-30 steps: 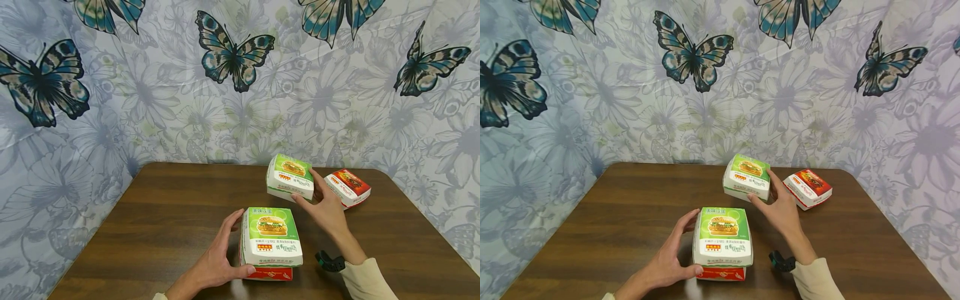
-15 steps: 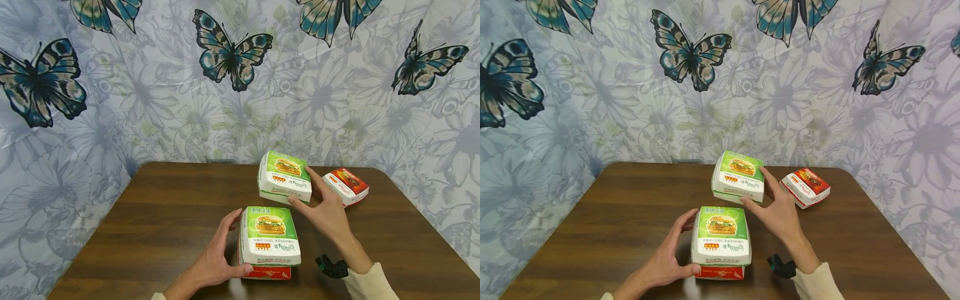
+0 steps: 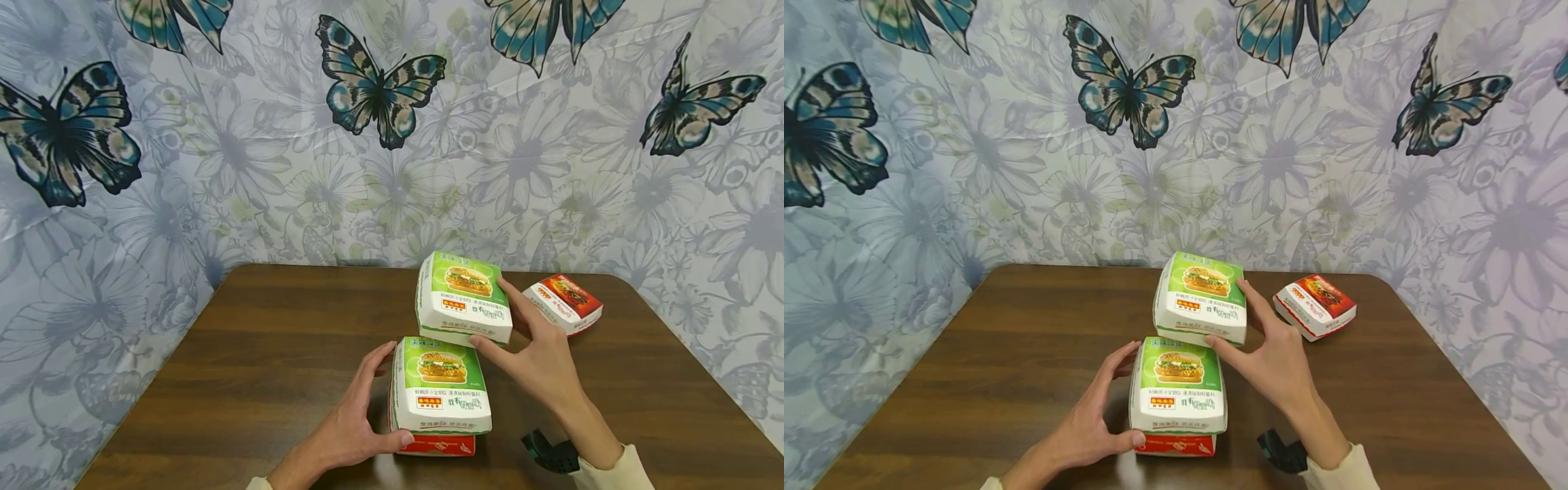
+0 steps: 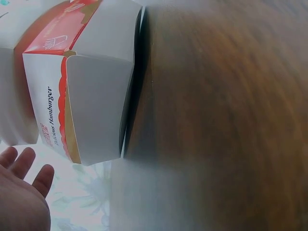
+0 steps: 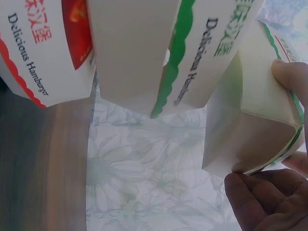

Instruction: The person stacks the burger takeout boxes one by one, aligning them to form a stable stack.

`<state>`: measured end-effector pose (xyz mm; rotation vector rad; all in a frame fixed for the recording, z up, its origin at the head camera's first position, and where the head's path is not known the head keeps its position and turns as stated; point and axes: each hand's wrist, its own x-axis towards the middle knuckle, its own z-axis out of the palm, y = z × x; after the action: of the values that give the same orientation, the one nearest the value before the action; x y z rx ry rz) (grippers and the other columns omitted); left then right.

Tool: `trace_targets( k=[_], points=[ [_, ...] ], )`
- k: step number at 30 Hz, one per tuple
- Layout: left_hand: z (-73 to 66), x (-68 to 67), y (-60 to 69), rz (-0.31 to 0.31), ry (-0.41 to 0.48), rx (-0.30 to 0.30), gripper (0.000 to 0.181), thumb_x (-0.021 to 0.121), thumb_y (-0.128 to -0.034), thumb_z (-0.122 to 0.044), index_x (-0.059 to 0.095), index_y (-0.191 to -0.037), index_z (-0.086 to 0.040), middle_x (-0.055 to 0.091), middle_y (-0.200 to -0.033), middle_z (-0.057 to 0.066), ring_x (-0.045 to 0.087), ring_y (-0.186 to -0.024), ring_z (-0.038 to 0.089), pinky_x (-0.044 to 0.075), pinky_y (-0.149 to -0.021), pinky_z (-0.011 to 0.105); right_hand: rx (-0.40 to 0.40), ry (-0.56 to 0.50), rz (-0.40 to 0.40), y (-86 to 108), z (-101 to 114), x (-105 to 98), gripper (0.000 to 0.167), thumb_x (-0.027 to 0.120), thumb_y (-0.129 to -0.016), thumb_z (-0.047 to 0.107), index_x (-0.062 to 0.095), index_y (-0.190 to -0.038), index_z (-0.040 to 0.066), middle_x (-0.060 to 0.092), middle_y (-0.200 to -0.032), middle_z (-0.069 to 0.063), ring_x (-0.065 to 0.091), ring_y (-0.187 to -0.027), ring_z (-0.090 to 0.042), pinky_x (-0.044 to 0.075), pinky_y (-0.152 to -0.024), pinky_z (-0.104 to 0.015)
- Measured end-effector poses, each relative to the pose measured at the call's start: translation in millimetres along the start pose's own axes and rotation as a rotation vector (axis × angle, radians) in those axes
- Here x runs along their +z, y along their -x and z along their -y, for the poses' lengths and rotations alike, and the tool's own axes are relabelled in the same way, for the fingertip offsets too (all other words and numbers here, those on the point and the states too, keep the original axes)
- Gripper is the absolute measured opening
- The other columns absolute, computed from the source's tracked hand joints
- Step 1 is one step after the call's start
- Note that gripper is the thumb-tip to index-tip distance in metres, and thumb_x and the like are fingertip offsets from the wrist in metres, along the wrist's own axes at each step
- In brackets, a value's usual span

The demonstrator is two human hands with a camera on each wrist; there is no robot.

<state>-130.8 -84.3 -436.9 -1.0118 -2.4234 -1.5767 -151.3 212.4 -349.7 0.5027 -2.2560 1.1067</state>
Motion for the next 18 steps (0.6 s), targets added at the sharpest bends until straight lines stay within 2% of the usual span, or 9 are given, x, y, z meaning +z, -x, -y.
trace_targets(
  k=[4, 11, 15, 18],
  points=[
    [0.8, 0.2, -0.1, -0.002, 0.001, 0.004, 0.107, 0.083, -0.0822, -0.043, 0.017, -0.164, -0.022, 0.027, -0.164, -0.004, 0.037, -0.139, 0.022, 0.041, -0.112, 0.046, -0.023, 0.014, 0.0, 3.2, 5, -2, 0.097, 0.095, -0.072, 0.008, 0.048, -0.155, 0.026, 0.073, -0.125, -0.008, 0.07, -0.108, -0.008, 0.049, -0.091, -0.006],
    [2.3, 0.3, -0.9, -0.009, 0.002, 0.025, 0.109, 0.084, -0.0809, -0.04, 0.017, -0.164, -0.019, 0.027, -0.164, -0.004, 0.037, -0.14, 0.021, 0.04, -0.113, 0.045, -0.08, 0.004, -0.008, 8.6, 11, -5, 0.1, 0.097, -0.066, 0.005, 0.051, -0.153, 0.021, 0.07, -0.129, -0.007, 0.066, -0.11, 0.001, 0.05, -0.093, -0.008],
    [2.2, -0.3, -1.4, -0.012, -0.003, 0.036, 0.109, 0.084, -0.0806, -0.04, 0.017, -0.164, -0.018, 0.028, -0.163, -0.004, 0.037, -0.141, 0.021, 0.04, -0.113, 0.046, -0.125, 0.022, -0.003, 13.2, 13, -7, 0.104, 0.098, -0.063, 0.005, 0.05, -0.154, 0.018, 0.069, -0.13, -0.007, 0.068, -0.108, -0.003, 0.05, -0.091, -0.008],
    [1.7, -0.4, -0.8, -0.012, -0.004, 0.026, 0.11, 0.085, -0.0802, -0.041, 0.017, -0.164, -0.018, 0.029, -0.163, -0.005, 0.038, -0.14, 0.021, 0.04, -0.113, 0.047, -0.128, 0.036, 0.012, 17.7, 15, -8, 0.106, 0.098, -0.063, 0.005, 0.048, -0.155, 0.018, 0.071, -0.129, -0.008, 0.069, -0.109, -0.004, 0.049, -0.091, -0.007]
  ],
)
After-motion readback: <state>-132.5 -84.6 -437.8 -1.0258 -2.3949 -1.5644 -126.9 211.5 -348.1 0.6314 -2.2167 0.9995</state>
